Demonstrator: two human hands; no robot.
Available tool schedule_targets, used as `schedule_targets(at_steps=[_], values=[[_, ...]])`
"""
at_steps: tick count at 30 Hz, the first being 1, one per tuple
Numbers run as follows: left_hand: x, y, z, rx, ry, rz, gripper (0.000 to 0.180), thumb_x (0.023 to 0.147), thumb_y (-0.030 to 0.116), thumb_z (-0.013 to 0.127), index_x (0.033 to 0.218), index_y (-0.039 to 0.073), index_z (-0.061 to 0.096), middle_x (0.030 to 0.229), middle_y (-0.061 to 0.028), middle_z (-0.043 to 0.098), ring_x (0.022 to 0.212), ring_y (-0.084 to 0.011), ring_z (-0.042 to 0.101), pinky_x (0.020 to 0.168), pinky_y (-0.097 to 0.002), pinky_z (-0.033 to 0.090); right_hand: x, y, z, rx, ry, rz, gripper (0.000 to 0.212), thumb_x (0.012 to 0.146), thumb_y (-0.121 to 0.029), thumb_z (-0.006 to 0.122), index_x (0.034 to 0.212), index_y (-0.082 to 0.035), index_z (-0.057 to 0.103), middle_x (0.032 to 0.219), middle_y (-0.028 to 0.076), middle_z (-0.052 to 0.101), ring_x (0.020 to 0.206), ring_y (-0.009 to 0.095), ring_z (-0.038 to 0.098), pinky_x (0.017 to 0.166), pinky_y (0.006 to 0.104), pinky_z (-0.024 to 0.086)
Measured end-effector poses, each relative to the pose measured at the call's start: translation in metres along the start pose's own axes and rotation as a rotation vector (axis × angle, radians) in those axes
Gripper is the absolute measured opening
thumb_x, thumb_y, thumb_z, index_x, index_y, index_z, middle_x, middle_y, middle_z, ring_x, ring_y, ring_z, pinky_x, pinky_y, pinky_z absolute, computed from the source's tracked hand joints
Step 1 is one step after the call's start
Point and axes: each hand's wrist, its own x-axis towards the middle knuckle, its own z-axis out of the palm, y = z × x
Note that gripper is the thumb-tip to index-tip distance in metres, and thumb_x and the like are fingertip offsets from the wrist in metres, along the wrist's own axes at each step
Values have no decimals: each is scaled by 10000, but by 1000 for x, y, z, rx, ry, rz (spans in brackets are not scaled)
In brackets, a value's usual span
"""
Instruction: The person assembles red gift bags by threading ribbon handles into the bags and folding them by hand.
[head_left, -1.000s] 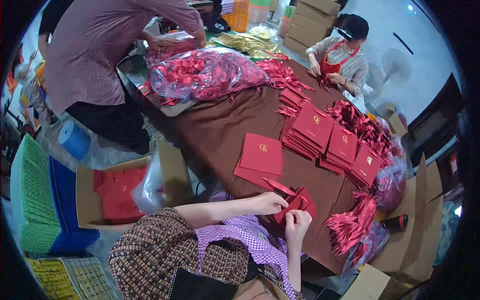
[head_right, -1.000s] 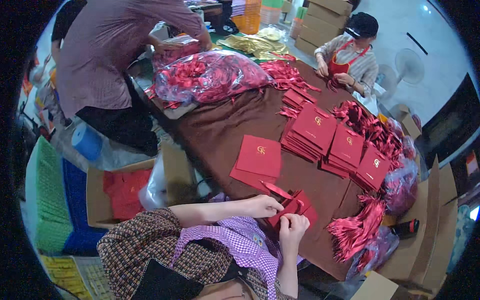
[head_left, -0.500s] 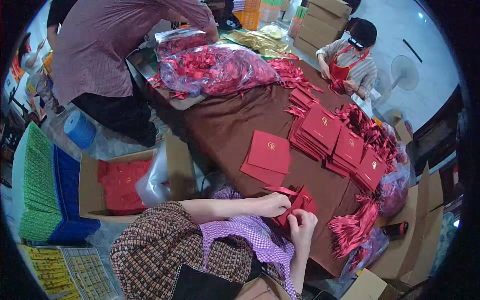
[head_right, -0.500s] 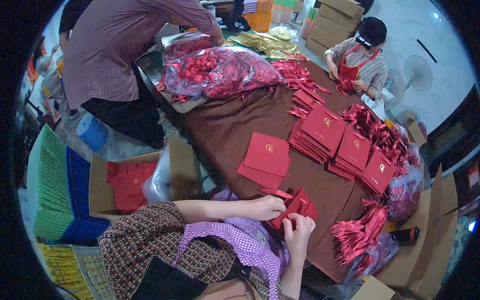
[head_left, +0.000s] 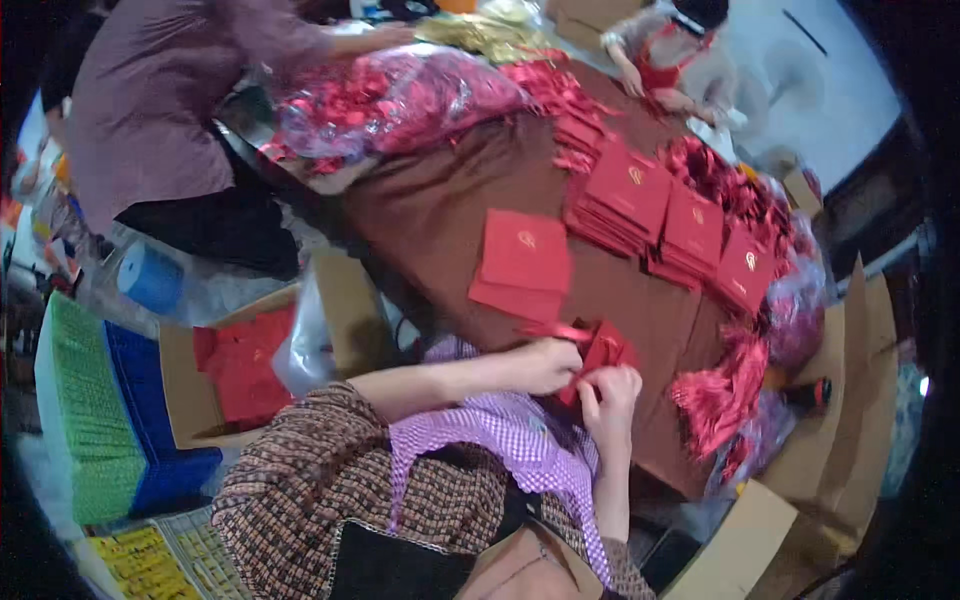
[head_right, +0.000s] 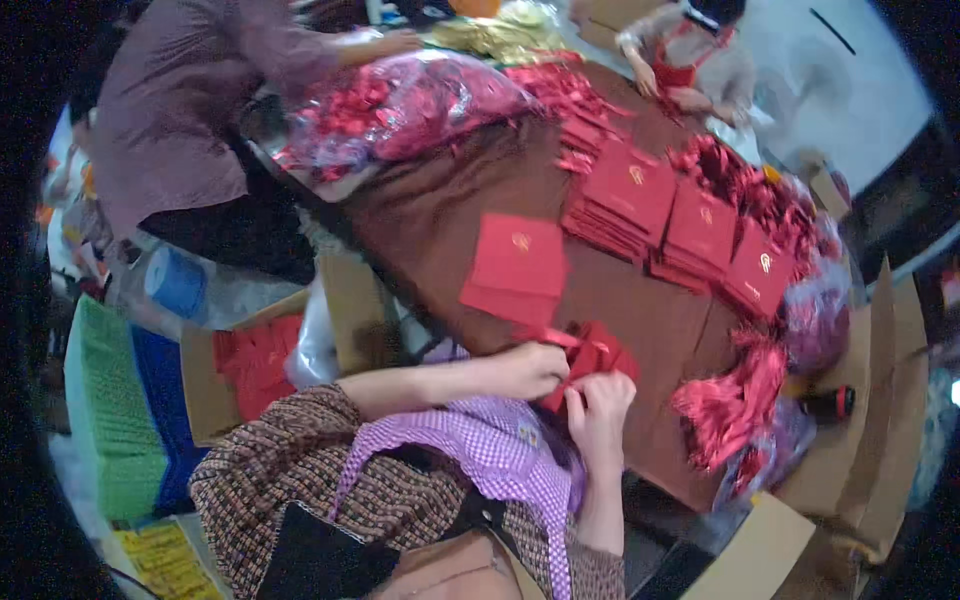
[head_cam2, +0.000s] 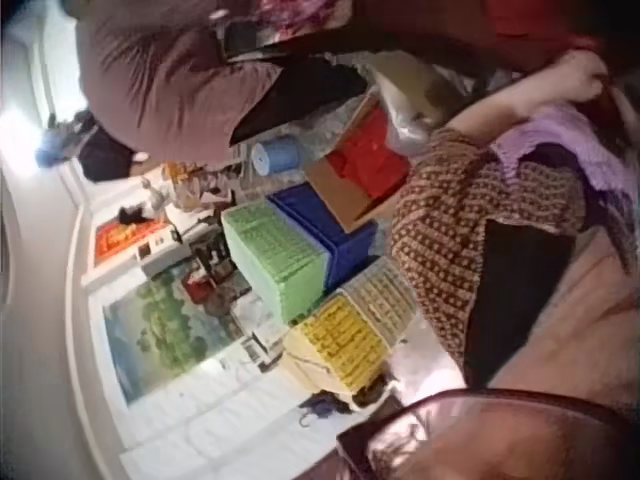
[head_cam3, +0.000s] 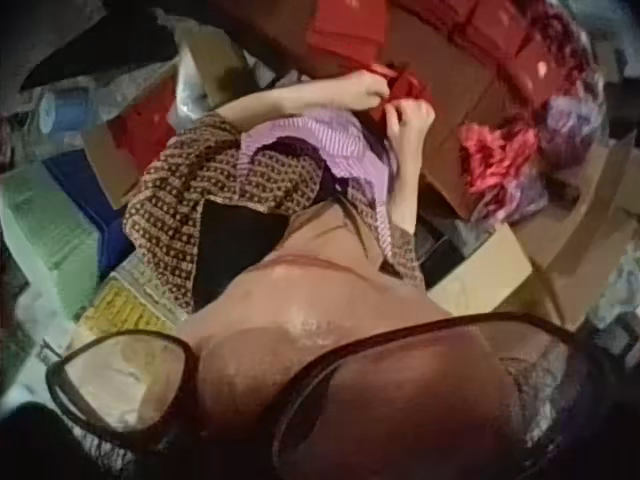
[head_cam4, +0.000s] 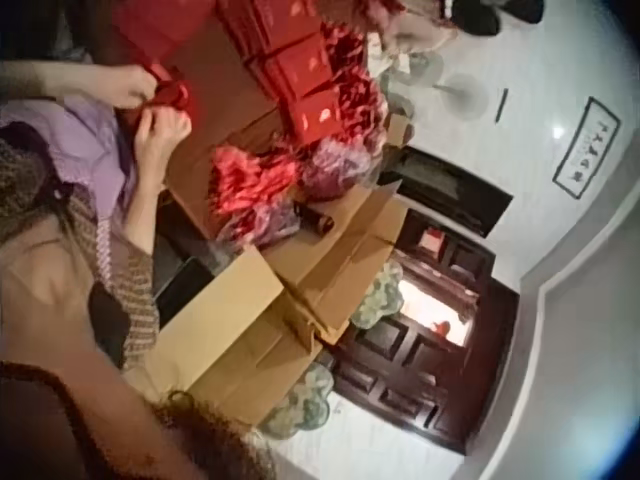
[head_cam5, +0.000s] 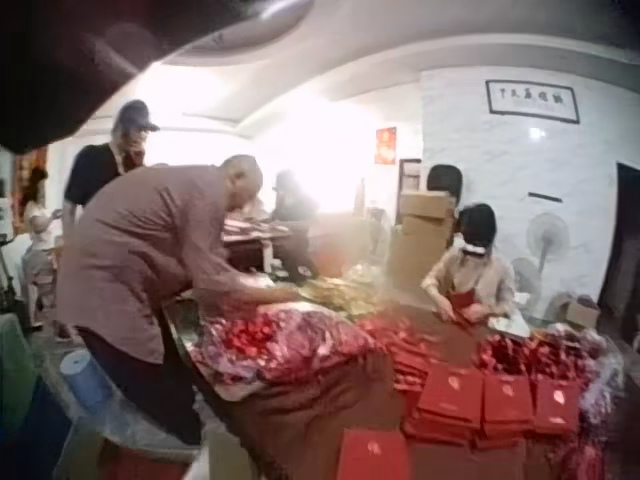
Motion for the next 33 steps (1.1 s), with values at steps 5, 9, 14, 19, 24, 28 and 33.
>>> schedule_targets(at_steps=[5, 9, 14, 19, 24, 28, 33], values=[[11, 29, -19, 17, 4, 86, 68, 768, 30, 563, 814, -11, 590, 818, -182, 582, 781, -352, 585, 711, -420, 479, 28, 6, -26, -41, 4, -92, 238, 773, -57, 610, 1010, -66, 635, 1006, 87, 629, 1008, 283, 547, 920, 410, 371], [10, 24, -21, 125, -74, 78, 86, 801, 35, 513, 784, -1, 589, 864, -187, 577, 822, -352, 580, 743, -424, 484, 49, 10, -24, -28, -137, -245, 267, 778, -39, 585, 1038, -74, 638, 1016, 69, 633, 1057, 271, 533, 980, 429, 346], [10, 26, -23, 23, -112, -25, 63, 794, 11, 555, 826, -15, 602, 834, -176, 568, 797, -334, 581, 711, -400, 475, 38, 21, -22, -138, -254, -197, 241, 720, -73, 627, 960, -79, 652, 904, 52, 632, 997, 227, 556, 1028, 438, 313], [6, 23, -19, 74, -90, -39, 63, 781, -1, 575, 830, -20, 611, 817, -161, 581, 766, -311, 598, 689, -368, 483, 33, 23, -28, -99, -396, -197, 149, 706, -65, 633, 852, -86, 652, 818, 29, 627, 934, 208, 559, 1040, 439, 291], [5, 20, -21, 44, -82, -121, 42, 772, -9, 586, 806, -29, 601, 821, -129, 600, 765, -244, 611, 699, -319, 488, 33, 26, -25, -41, -410, -188, 66, 733, -90, 610, 780, -94, 657, 784, 65, 632, 914, 218, 565, 1037, 469, 280], [7, 20, -22, 56, -62, -100, 53, 767, 11, 604, 808, -19, 616, 784, -152, 610, 764, -294, 614, 684, -363, 492, 35, 35, -19, -43, -453, -166, 75, 739, -89, 603, 789, -86, 659, 785, 69, 635, 914, 216, 565, 1043, 478, 271], [12, 25, -26, 82, -117, -20, 78, 760, 18, 609, 824, -24, 624, 795, -151, 614, 767, -300, 615, 700, -362, 493, 36, 37, -20, 5, -487, -159, 76, 763, -101, 598, 797, -79, 662, 769, 73, 630, 909, 221, 565, 1054, 487, 259]])
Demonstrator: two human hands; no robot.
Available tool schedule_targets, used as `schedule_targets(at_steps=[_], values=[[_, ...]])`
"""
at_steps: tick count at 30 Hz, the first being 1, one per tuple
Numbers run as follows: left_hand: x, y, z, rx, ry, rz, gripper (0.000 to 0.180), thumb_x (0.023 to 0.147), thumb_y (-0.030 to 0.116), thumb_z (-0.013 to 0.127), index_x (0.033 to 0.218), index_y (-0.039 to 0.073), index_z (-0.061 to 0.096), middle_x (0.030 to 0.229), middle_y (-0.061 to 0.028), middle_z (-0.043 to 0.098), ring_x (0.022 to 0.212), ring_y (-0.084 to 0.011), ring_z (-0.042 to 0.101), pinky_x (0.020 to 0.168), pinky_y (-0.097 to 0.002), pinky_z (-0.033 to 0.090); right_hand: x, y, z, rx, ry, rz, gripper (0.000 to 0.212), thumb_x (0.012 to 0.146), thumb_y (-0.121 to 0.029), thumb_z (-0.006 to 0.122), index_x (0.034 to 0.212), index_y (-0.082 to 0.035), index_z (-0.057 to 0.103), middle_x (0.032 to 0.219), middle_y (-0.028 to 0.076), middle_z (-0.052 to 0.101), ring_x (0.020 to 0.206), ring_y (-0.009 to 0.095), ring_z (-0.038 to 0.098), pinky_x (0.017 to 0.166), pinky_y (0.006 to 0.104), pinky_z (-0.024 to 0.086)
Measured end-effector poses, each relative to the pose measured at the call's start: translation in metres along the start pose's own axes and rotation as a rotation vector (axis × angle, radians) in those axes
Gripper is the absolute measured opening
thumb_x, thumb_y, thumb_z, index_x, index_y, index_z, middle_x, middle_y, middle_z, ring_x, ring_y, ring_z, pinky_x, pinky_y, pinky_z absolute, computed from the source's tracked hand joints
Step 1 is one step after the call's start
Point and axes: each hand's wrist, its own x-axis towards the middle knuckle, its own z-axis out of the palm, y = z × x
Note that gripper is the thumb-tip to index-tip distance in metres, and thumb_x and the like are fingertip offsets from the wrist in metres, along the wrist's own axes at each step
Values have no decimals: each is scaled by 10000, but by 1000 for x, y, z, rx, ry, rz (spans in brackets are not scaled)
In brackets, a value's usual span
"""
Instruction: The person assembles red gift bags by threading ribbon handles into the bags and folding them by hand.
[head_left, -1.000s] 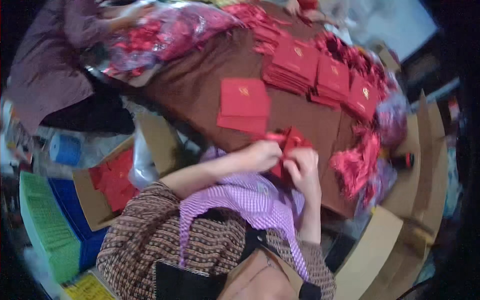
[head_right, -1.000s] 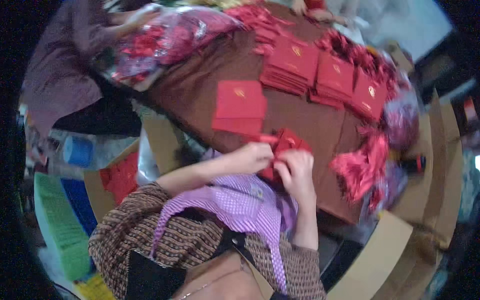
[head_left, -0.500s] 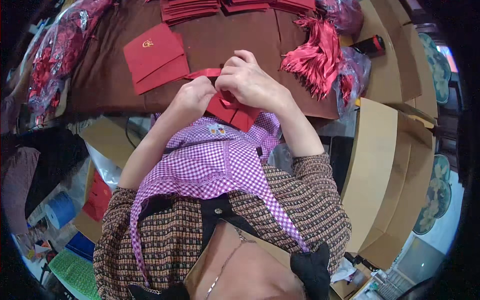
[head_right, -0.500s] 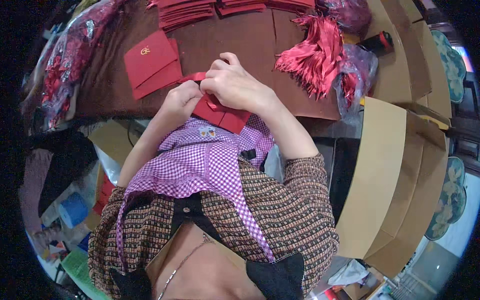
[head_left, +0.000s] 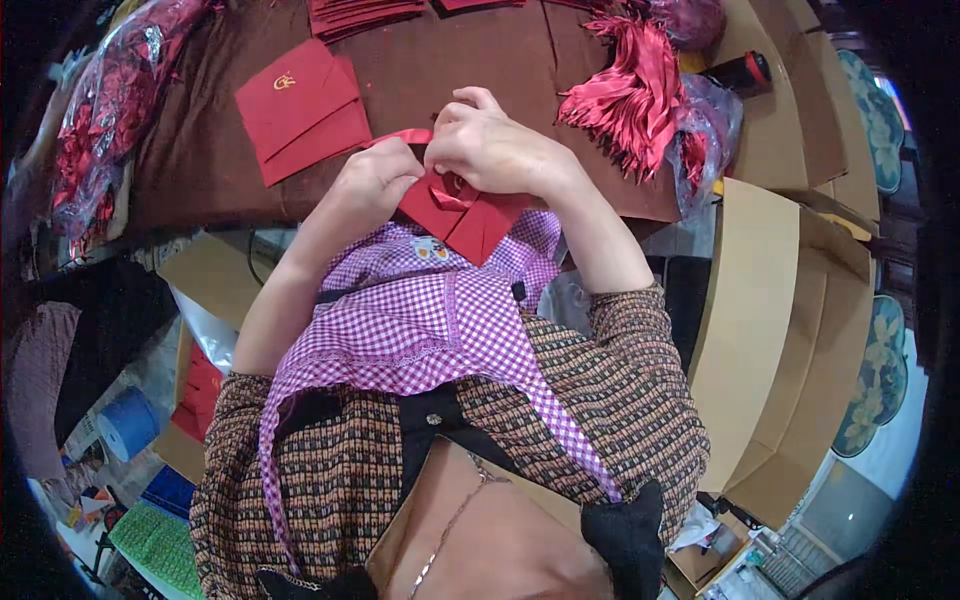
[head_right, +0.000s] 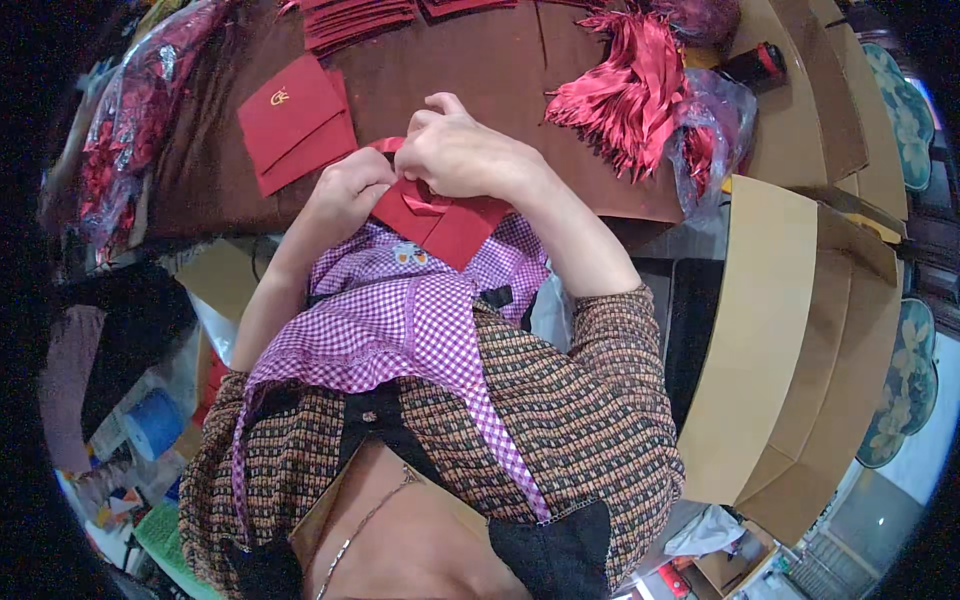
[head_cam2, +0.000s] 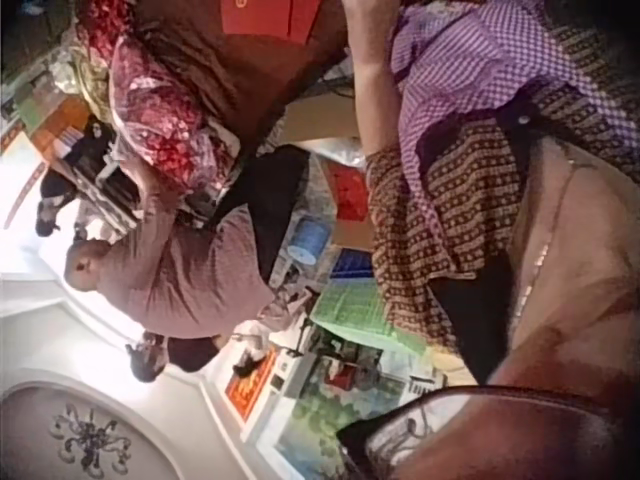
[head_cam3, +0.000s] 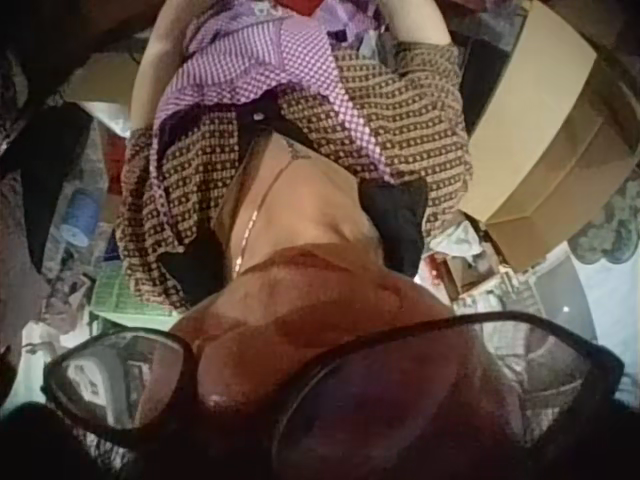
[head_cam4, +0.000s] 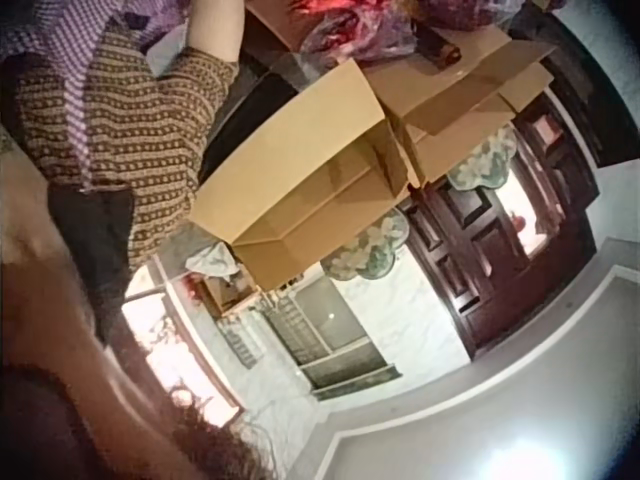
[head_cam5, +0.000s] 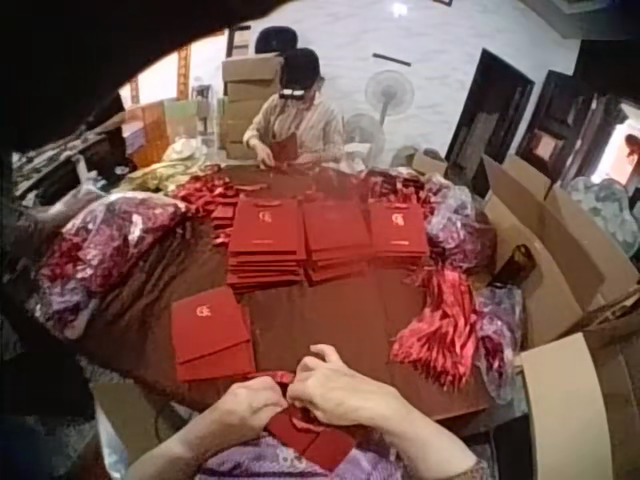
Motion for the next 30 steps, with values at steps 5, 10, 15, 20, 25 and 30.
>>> schedule_targets(at_steps=[5, 10, 15, 20, 25, 30], values=[[-4, -27, -11, -125, 91, -347, 107, 818, 42, 597, 895, -15, 646, 749, -96, 621, 678, -195, 615, 613, -303, 504, -6, -3, -9, 28, -123, 3, 97, 810, -124, 578, 810, -89, 669, 739, 67, 616, 925, 227, 566, 1058, 494, 254], [-9, -30, -45, -428, 326, -634, 140, 883, 55, 569, 965, -28, 646, 738, -29, 608, 603, -73, 548, 527, -198, 464, -21, 10, -16, 10, -33, 80, 49, 805, -88, 609, 831, -75, 649, 812, 35, 619, 942, 193, 576, 1078, 477, 243], [-3, -28, -43, -448, 523, -559, 245, 920, 103, 532, 1113, -38, 588, 860, -60, 616, 703, -87, 568, 588, -207, 480, -19, 15, -17, 63, 147, 118, 65, 835, -102, 598, 862, -61, 640, 861, 50, 627, 968, 207, 574, 1079, 452, 242], [-16, -18, -24, -726, 153, -567, 334, 949, 214, 506, 1166, -37, 534, 979, -61, 625, 826, -98, 583, 689, -223, 481, -13, 5, -13, 10, 308, 233, 72, 835, -98, 593, 873, -57, 638, 868, 65, 627, 956, 217, 577, 1069, 453, 252], [-7, -18, 11, -992, 89, -574, 272, 948, 196, 509, 1131, 3, 565, 966, -27, 631, 770, -64, 586, 656, -192, 463, -3, 6, -4, 132, 495, 191, 129, 812, -107, 611, 928, -66, 653, 903, 61, 650, 934, 226, 588, 962, 383, 352], [-6, -3, 0, -1069, 205, -488, 261, 952, 135, 485, 1150, -23, 545, 1001, -70, 648, 836, -93, 628, 685, -201, 498, -29, -9, -21, 61, 620, 166, 230, 761, -160, 663, 964, -54, 650, 989, 76, 659, 992, 275, 583, 908, 394, 391]])
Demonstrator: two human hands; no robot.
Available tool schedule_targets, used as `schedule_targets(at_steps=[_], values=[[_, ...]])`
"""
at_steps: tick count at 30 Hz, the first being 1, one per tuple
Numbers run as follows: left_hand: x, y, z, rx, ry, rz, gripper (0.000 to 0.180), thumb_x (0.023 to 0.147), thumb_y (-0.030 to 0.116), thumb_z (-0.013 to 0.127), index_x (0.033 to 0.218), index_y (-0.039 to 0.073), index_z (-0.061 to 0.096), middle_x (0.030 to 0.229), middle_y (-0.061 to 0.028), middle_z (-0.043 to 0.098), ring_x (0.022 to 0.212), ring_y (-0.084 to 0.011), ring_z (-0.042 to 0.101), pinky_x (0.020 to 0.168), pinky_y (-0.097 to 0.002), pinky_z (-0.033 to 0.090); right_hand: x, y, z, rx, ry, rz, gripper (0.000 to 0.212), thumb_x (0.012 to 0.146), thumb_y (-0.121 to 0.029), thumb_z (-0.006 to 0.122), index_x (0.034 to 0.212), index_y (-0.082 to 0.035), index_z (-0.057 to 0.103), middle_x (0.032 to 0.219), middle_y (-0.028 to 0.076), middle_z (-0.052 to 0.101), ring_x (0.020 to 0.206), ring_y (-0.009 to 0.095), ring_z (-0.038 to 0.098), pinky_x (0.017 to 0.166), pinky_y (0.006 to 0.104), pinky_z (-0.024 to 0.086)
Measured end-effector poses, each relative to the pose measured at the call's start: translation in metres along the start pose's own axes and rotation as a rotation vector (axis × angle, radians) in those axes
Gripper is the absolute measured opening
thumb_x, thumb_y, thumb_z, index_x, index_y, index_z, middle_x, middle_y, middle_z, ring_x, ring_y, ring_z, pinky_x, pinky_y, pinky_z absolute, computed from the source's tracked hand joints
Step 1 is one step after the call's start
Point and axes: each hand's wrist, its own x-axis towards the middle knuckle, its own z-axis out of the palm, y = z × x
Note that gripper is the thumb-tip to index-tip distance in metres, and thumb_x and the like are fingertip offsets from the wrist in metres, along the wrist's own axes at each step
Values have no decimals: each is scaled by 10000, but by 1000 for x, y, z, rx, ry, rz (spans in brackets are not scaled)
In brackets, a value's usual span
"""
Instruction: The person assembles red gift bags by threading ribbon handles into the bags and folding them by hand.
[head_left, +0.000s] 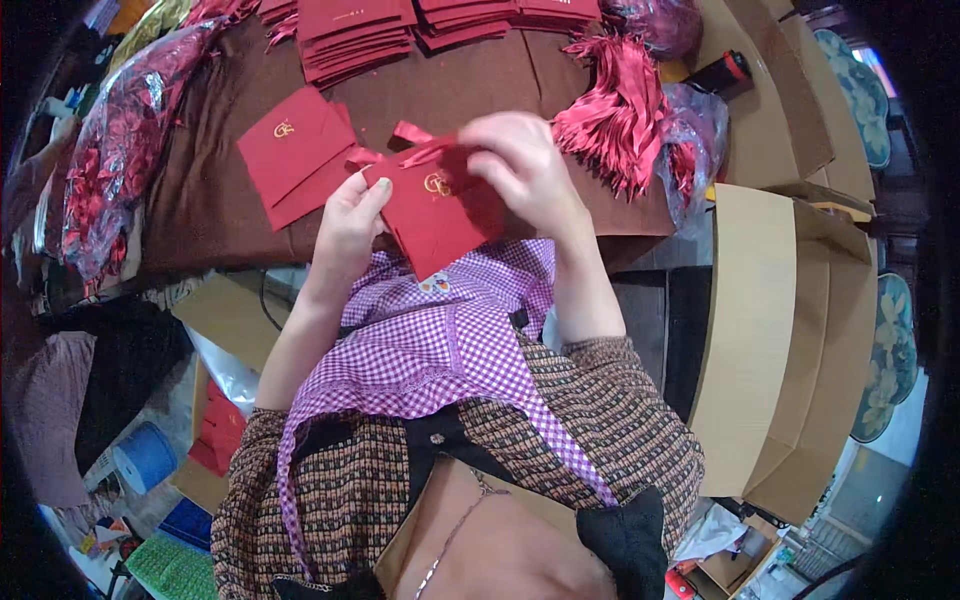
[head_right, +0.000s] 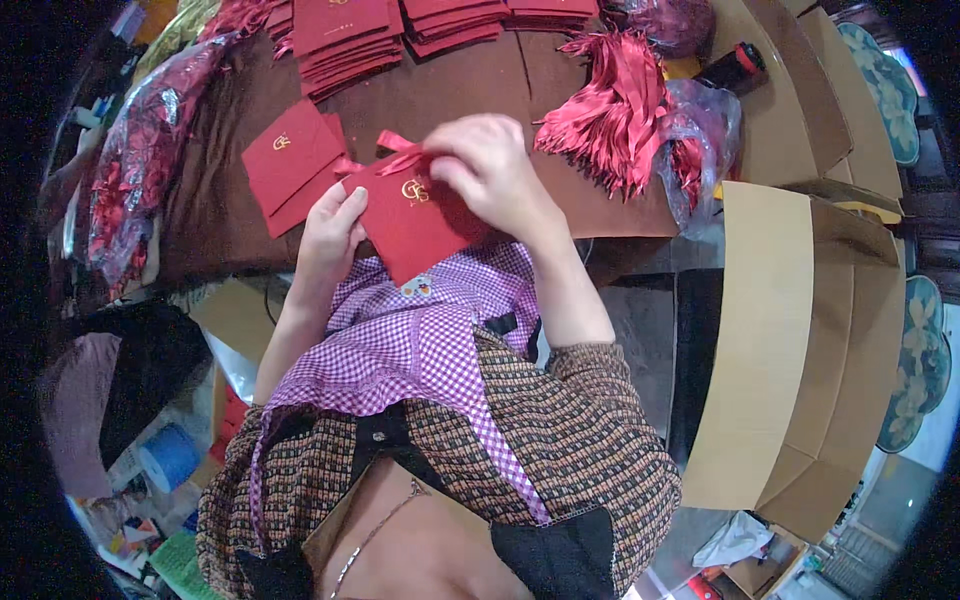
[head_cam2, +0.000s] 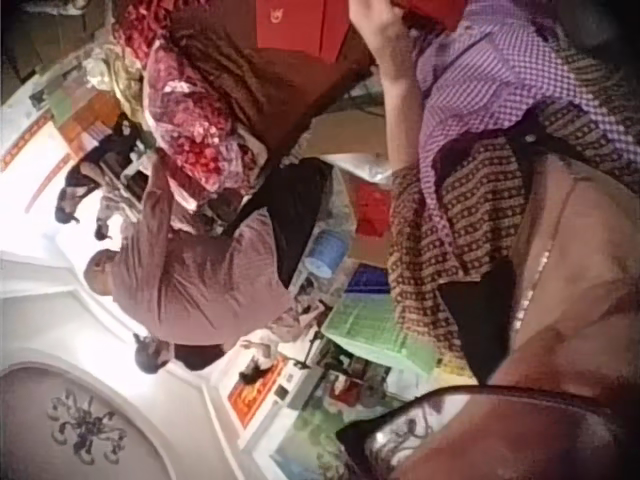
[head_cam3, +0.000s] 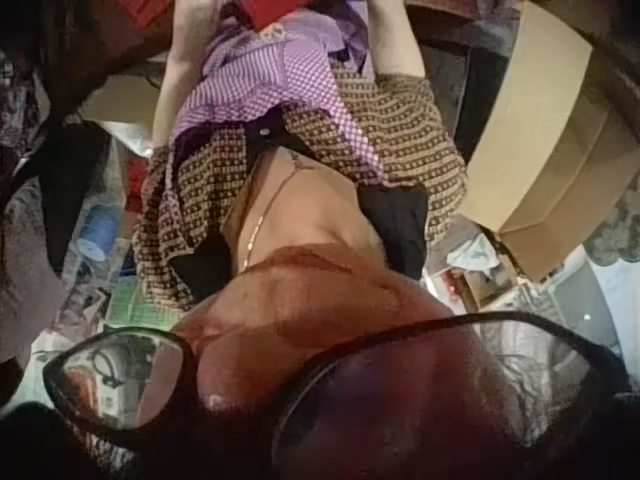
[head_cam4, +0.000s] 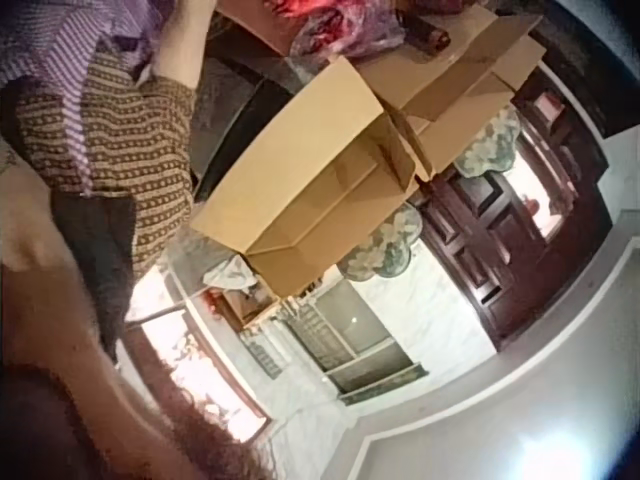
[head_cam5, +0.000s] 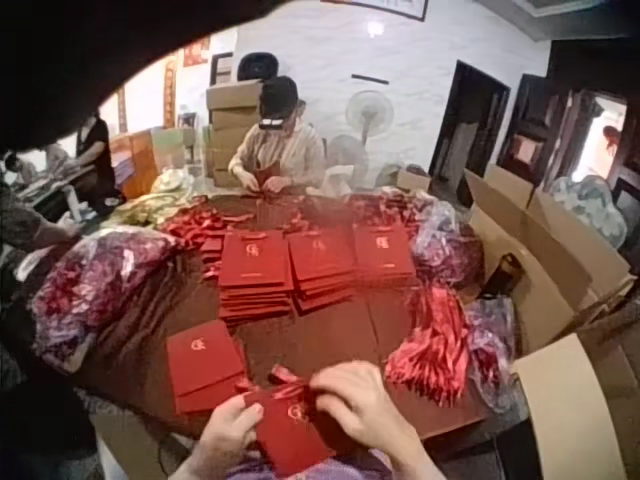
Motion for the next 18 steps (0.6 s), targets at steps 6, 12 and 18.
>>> schedule_targets(at_steps=[6, 12, 18], values=[[9, 4, 12, -205, 64, 61, 279, 956, 88, 462, 1201, -47, 472, 1096, -130, 606, 952, -186, 623, 805, -298, 531, -57, -33, 21, -212, -358, 144, 822, 624, -305, 764, 1352, -112, 437, 1394, 131, 418, 1325, 340, 320, 1064, 481, 241], [11, 11, 5, 119, 38, 64, 252, 922, 94, 540, 1134, -42, 517, 948, -73, 602, 856, -141, 595, 757, -255, 493, -75, -16, 36, -22, 4, 191, 569, 753, 7, 603, 1303, -9, 461, 1319, 178, 484, 1171, 304, 516, 969, 356, 411], [19, 7, -8, 840, 224, 461, 96, 769, 29, 680, 818, -23, 616, 815, -75, 586, 748, -159, 573, 692, -269, 461, -74, -21, 45, 740, 95, 609, 325, 889, -78, 541, 1197, 27, 535, 1138, 147, 605, 1081, 221, 560, 943, 326, 418]])
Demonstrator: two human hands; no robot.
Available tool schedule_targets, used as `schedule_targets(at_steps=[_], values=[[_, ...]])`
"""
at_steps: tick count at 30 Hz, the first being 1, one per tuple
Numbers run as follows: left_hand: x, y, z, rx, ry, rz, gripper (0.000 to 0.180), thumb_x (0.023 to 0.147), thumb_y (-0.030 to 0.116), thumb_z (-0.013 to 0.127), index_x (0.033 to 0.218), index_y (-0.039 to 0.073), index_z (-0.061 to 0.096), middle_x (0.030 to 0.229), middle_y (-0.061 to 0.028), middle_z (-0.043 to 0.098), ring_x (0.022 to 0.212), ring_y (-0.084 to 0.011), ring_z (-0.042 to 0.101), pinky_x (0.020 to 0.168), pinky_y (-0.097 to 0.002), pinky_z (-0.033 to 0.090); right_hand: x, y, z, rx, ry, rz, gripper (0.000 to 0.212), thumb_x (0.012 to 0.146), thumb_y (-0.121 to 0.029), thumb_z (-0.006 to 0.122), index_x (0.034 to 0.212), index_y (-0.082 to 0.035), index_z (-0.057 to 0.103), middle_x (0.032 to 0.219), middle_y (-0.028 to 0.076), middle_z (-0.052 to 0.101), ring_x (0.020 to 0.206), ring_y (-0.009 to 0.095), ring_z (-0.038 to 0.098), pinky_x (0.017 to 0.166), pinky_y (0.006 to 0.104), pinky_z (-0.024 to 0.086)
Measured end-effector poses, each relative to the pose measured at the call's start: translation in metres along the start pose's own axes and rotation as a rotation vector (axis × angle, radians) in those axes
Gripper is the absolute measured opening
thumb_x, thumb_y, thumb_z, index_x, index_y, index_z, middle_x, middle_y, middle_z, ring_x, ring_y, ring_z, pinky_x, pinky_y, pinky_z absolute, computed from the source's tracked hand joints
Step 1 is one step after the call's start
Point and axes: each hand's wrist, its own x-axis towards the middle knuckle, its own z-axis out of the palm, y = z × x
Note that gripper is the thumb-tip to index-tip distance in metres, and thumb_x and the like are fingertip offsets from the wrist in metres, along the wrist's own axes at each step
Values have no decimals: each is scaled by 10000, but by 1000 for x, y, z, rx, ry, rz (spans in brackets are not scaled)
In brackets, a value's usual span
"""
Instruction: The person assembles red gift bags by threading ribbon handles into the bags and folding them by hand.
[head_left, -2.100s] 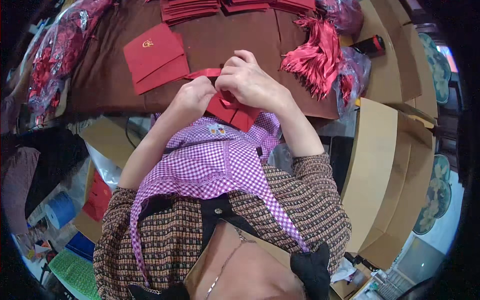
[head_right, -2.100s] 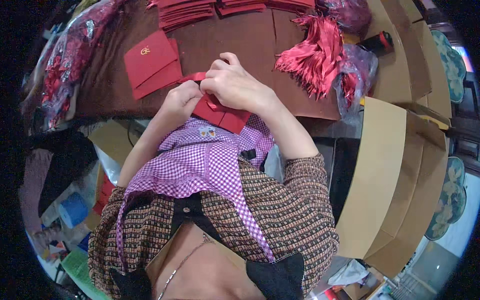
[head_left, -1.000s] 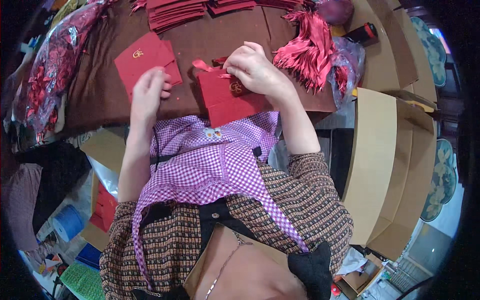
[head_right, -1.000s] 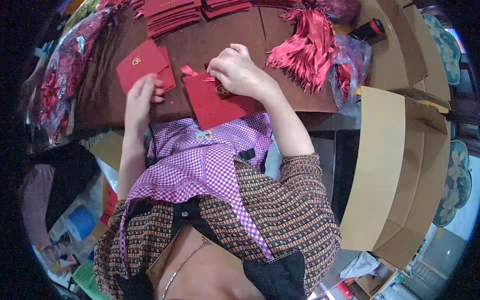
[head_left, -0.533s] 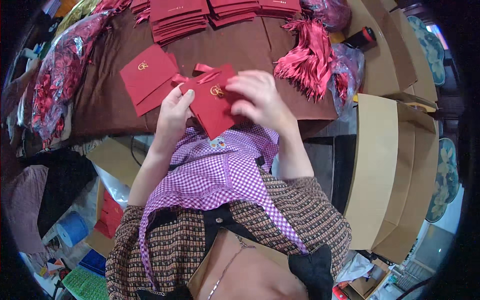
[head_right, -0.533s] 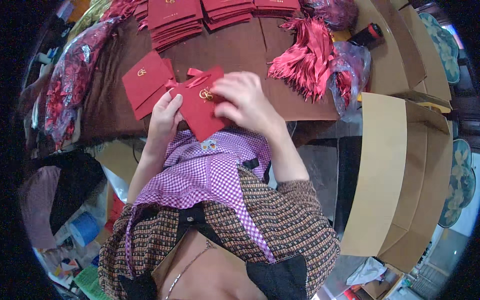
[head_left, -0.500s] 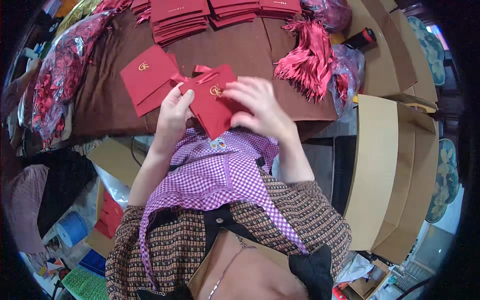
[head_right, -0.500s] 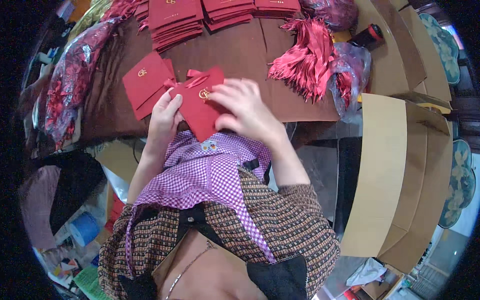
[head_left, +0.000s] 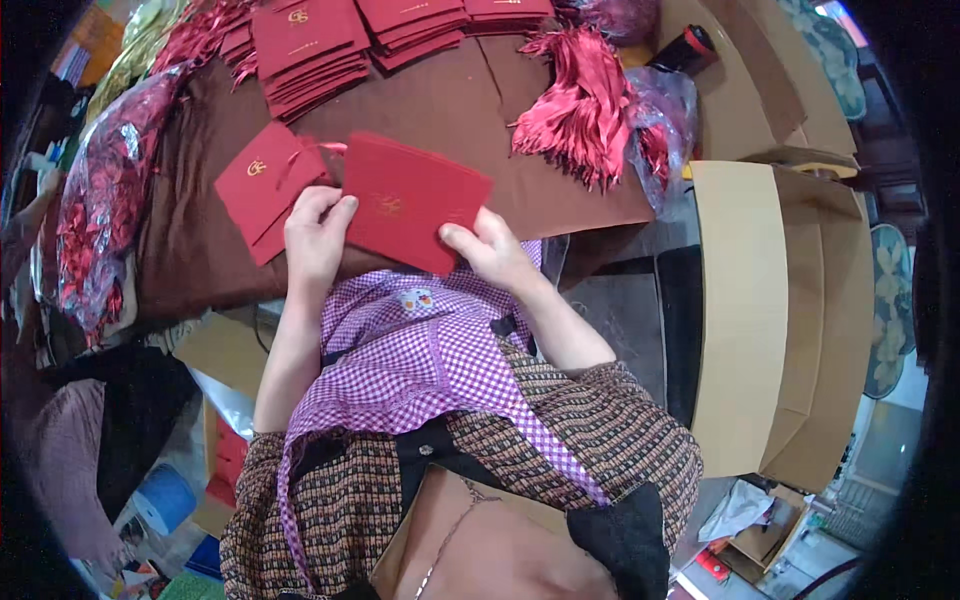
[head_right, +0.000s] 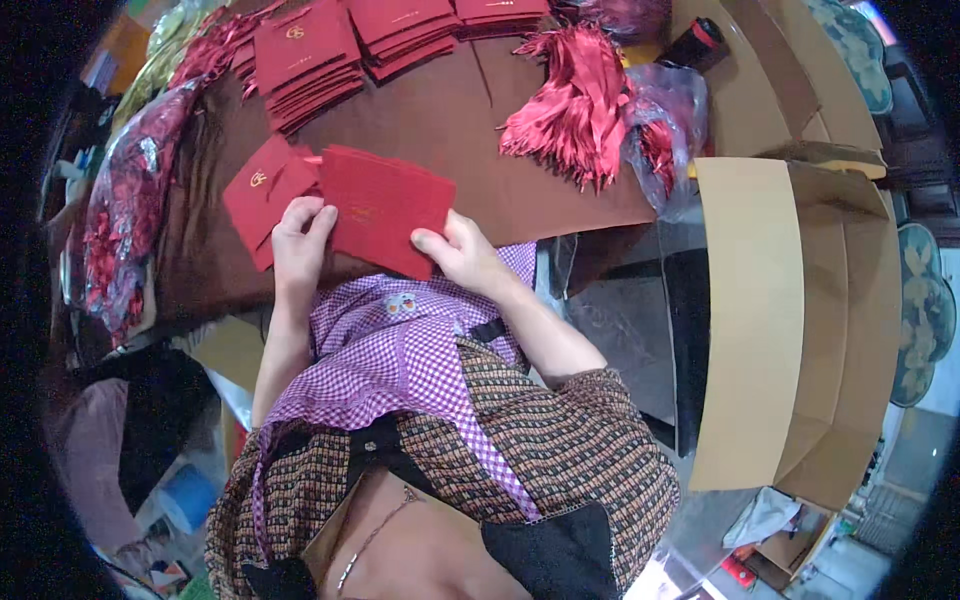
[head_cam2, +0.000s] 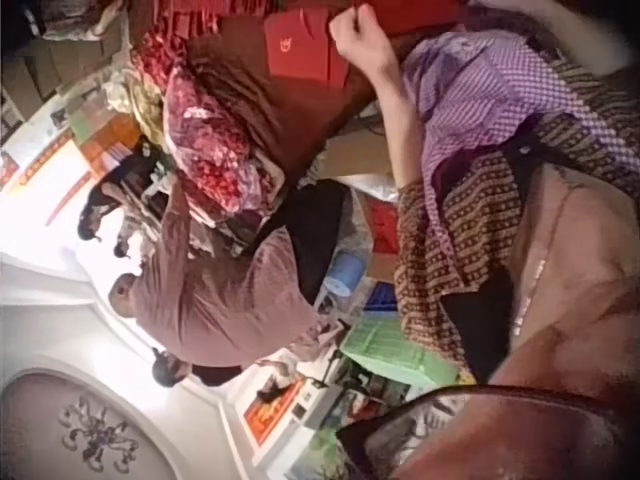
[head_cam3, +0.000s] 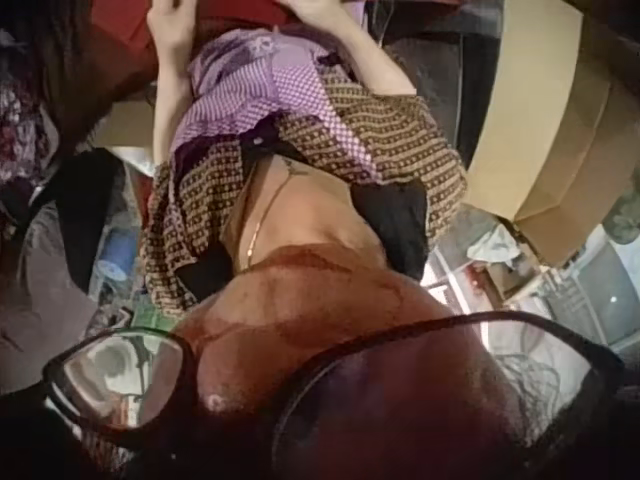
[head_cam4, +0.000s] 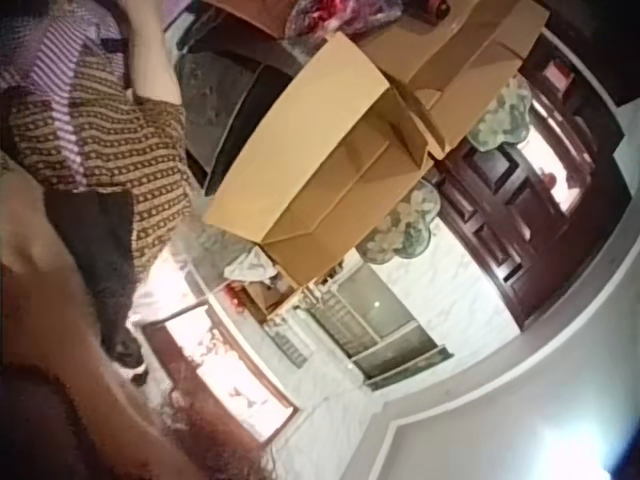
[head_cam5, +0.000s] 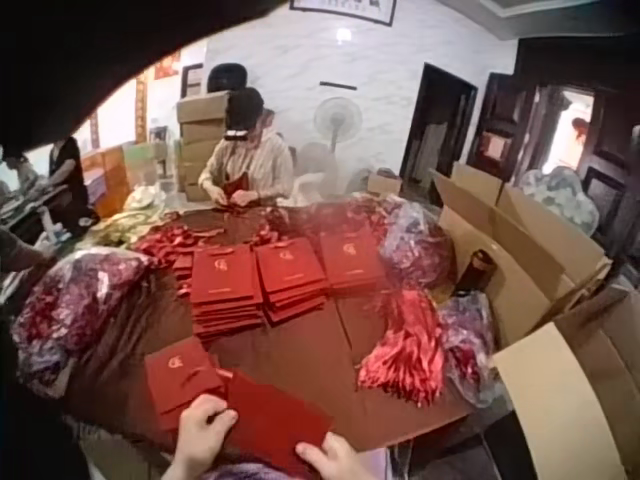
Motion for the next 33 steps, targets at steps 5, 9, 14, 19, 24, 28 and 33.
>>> schedule_targets(at_steps=[5, 9, 14, 19, 24, 28, 33], values=[[-3, -23, -14, 92, -77, -204, 121, 822, 82, 654, 831, -36, 629, 780, -30, 600, 742, -98, 541, 679, -249, 447, 46, -2, -50, -375, 163, -111, 282, 864, -91, 579, 1130, 3, 593, 1083, 102, 639, 1060, 200, 568, 937, 336, 422], [-2, -12, -10, -19, -164, -385, 191, 870, 116, 606, 973, -39, 653, 847, -8, 634, 790, -74, 550, 717, -236, 450, 89, 8, -100, -1317, 283, -398, 241, 765, -83, 630, 1004, -55, 643, 1027, 103, 642, 988, 288, 581, 864, 423, 423], [-1, -29, -4, -248, -152, -460, 278, 865, 60, 595, 1119, -55, 597, 917, -25, 643, 824, -78, 578, 759, -221, 467, 100, 26, -120, -1658, 190, -135, 176, 774, -120, 616, 944, -89, 655, 963, 69, 636, 987, 261, 553, 885, 435, 369], [2, -31, -2, -446, -113, -479, 275, 850, 39, 603, 1110, -49, 602, 741, 78, 522, 674, 1, 465, 601, -146, 374, 104, 31, -121, -1588, 236, -260, 130, 770, -133, 637, 894, -93, 643, 939, 64, 625, 952, 253, 562, 848, 427, 377], [-2, -35, -6, -389, -134, -472, 209, 862, 7, 551, 1062, -39, 591, 923, -36, 645, 813, -88, 597, 756, -228, 483, 101, 32, -125, -1625, 220, -269, 118, 774, -135, 633, 887, -101, 634, 937, 60, 621, 934, 255, 567, 835, 416, 382], [-7, -40, -3, -456, -86, -495, 210, 838, -3, 572, 1045, -28, 591, 845, -7, 622, 779, -79, 585, 723, -218, 479, 100, 26, -117, -1602, 247, -236, 93, 786, -131, 623, 874, -101, 617, 900, 54, 623, 926, 255, 568, 845, 416, 363], [-5, -30, -2, -292, -82, -513, 315, 848, 65, 619, 1139, -44, 568, 851, -10, 614, 778, -75, 569, 721, -218, 474, 111, 9, -104, -1188, 376, -581, 57, 823, -80, 587, 878, -91, 598, 864, 50, 632, 865, 264, 570, 838, 404, 368]])
